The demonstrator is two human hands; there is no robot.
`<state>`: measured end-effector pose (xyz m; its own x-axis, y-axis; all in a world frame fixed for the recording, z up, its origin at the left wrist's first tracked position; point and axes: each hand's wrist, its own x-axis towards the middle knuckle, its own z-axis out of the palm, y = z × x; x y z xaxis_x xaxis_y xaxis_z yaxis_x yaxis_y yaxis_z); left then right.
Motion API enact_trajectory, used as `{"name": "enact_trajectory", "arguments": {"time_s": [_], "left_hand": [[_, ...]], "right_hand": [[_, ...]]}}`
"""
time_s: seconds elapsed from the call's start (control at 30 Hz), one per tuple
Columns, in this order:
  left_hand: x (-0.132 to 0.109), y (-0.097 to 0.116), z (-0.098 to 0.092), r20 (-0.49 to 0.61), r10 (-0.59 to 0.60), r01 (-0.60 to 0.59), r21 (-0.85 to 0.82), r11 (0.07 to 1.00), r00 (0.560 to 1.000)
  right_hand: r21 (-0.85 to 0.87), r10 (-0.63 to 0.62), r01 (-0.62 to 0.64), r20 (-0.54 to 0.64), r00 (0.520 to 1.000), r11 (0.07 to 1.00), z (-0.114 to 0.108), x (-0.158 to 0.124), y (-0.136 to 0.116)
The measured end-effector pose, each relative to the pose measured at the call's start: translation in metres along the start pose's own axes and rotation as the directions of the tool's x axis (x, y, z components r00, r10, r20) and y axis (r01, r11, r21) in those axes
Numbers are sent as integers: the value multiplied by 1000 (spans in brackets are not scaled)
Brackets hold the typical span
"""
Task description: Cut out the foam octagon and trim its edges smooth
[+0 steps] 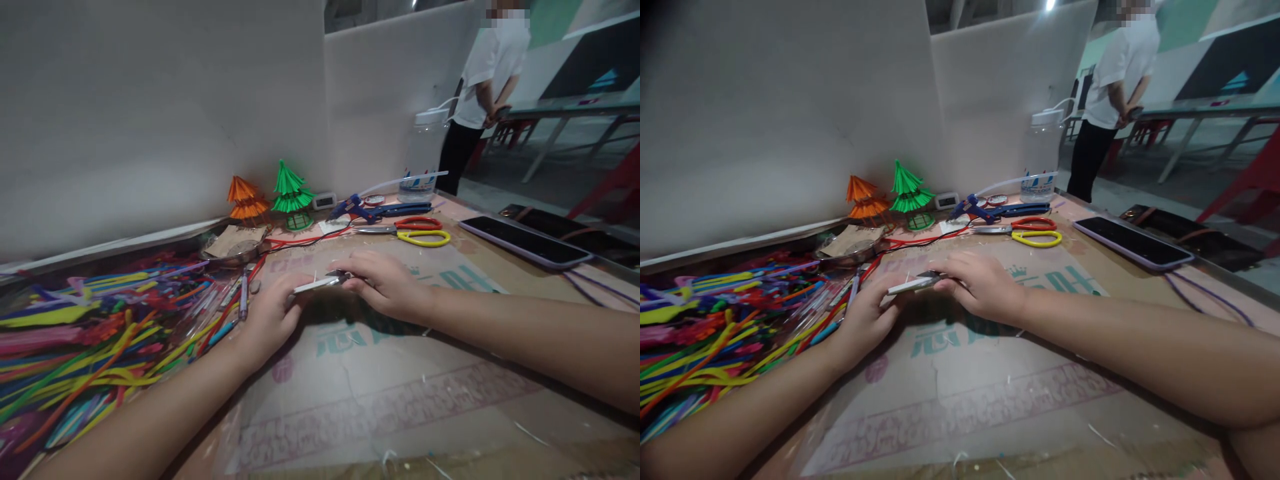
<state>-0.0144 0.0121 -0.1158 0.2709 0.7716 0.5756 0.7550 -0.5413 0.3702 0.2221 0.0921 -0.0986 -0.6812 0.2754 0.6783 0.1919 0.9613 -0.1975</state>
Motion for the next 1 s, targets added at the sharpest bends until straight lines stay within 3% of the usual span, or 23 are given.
{"name": "enact_trajectory", "arguments": {"time_s": [0.5,0.77,1.0], "left_hand": [[0,-3,0,1,30,-30,-2,1000,1000],[1,-1,-1,30,11,-11,-15,1000,999],[2,3,0,27,82,-82,-22,996,996]], "right_hand": [[-17,-80,81,19,997,997,-1,1,3],[-2,-54,55,53,997,999,-1,1,0],[-21,-68,69,48,997,997,-3,3,-7]]}}
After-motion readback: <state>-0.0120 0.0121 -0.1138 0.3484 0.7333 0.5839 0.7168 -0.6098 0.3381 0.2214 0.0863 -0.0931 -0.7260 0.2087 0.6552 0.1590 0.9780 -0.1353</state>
